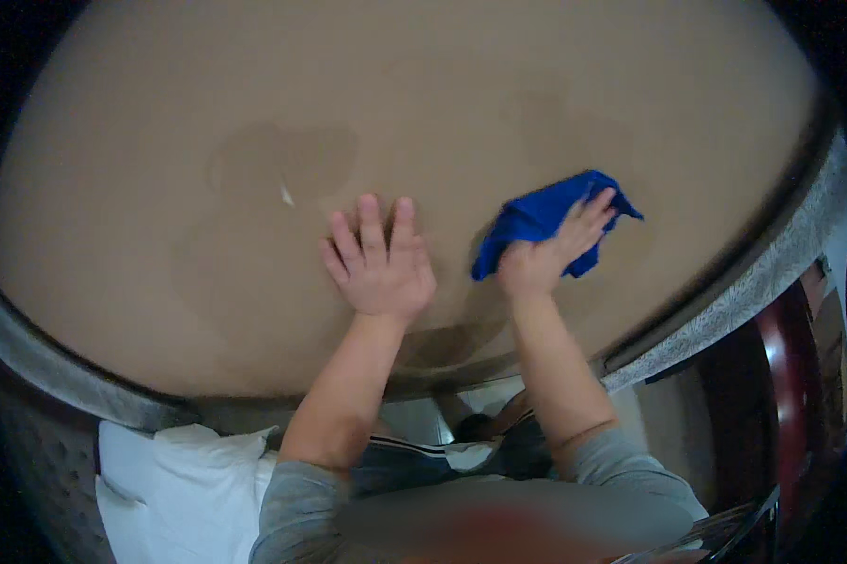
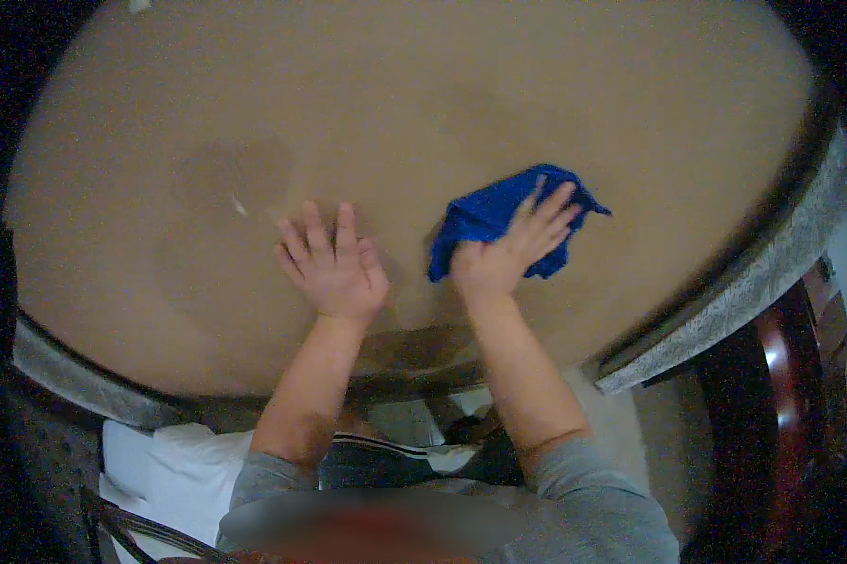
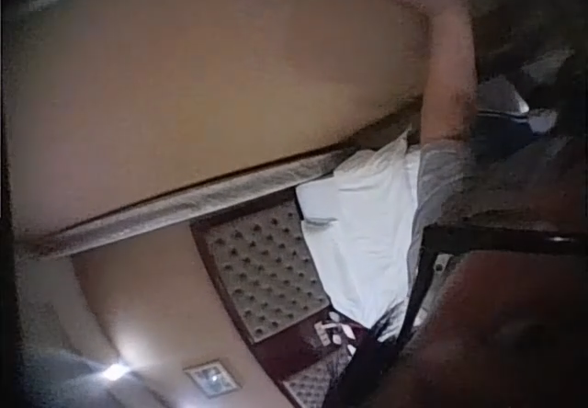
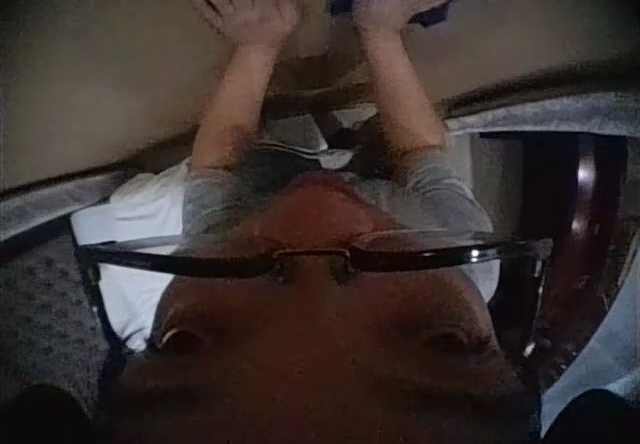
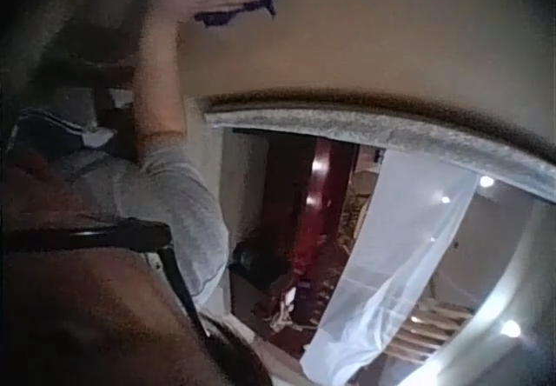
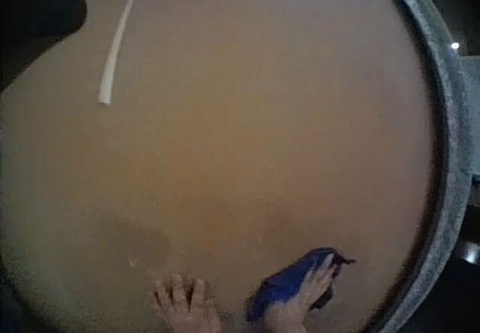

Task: The recorder uses a blue cloth to wipe a wall in a bedroom.

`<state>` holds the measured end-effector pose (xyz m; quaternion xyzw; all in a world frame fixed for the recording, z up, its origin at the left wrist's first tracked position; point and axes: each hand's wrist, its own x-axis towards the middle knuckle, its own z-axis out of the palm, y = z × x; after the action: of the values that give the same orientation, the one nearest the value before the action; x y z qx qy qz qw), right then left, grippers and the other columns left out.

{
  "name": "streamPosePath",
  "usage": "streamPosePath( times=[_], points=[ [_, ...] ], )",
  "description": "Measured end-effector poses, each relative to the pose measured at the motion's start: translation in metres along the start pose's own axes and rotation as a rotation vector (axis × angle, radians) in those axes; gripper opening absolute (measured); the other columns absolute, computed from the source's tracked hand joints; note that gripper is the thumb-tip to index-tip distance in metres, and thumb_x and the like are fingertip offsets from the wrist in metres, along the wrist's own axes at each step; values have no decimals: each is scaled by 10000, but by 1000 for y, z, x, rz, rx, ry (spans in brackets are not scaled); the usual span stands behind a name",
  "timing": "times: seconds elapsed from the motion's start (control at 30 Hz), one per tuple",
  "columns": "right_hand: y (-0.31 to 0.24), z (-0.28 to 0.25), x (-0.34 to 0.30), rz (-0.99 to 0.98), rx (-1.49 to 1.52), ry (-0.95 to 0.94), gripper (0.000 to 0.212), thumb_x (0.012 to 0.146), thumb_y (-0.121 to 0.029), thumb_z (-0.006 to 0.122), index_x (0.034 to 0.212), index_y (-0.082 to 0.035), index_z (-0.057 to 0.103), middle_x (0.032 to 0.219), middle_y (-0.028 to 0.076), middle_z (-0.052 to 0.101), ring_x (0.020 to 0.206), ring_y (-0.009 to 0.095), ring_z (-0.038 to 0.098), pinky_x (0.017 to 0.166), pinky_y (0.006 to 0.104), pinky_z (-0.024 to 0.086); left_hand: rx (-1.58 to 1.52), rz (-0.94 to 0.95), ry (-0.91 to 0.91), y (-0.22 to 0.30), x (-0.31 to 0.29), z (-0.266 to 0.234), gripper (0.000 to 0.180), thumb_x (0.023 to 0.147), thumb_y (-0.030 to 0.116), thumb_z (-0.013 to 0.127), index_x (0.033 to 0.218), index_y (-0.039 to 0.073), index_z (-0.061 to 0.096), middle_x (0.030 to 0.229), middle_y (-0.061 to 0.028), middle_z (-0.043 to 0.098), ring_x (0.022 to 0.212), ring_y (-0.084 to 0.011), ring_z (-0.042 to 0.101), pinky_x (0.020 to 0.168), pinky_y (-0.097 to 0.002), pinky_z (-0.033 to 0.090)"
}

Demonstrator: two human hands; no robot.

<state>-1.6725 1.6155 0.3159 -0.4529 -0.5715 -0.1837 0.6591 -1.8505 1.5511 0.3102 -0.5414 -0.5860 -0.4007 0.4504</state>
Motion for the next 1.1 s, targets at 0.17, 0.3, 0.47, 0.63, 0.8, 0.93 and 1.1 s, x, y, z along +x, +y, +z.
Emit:
streamPosePath(
  times=[0.17,0.3,0.47,0.63,0.8,0.93,1.1],
  points=[
    [-54,-6,-18,-105,-42,-399,843,666,-386,666,1442,-203,395,1539,245,161,1281,580,251,1059,714,42,-53,-2,-19,-9,2,-4,491,927,263,429,1412,185,433,1544,-134,262,1425,-432,150,1124,-584,91],
    [-56,-24,-6,-124,-25,-466,801,669,-393,679,1418,-250,434,1531,201,209,1199,521,338,1059,676,134,-763,-148,49,-5,-7,-36,382,908,176,468,1265,65,548,1442,-191,399,1364,-412,291,1118,-536,173],
    [-68,-56,19,-180,-17,-547,701,712,-352,658,1380,-220,492,1483,210,256,1197,494,305,1031,608,230,-1030,-61,-346,40,-81,-80,292,804,44,560,1091,-4,580,1214,-246,527,1114,-363,517,920,-487,417],
    [-73,-67,37,-145,3,-589,635,710,-294,674,1325,-210,544,1400,221,323,1202,486,296,1027,574,256,-938,-130,-421,74,-31,-62,426,748,72,618,1164,5,560,1250,-247,486,1154,-381,479,947,-503,388],
    [-63,-67,45,-177,148,-503,516,756,-283,667,1252,-166,588,1353,211,385,1186,463,332,1017,561,271,-413,-113,-427,91,12,-49,637,839,336,576,1413,113,411,1481,-212,257,1304,-449,263,1032,-646,207],
    [-30,-57,34,-210,528,-365,528,800,-289,648,1282,-95,554,1382,217,401,1224,458,369,1045,552,263,-44,-118,-158,81,20,-8,618,843,538,562,1409,331,427,1527,-159,175,1279,-494,259,975,-757,156],
    [54,-31,19,-228,214,-142,544,858,-330,596,1348,-110,511,1466,208,358,1364,434,279,1116,542,186,13,-235,-204,61,21,-7,818,772,535,648,1466,226,345,1545,-261,90,1367,-565,75,1028,-748,78]
  ],
)
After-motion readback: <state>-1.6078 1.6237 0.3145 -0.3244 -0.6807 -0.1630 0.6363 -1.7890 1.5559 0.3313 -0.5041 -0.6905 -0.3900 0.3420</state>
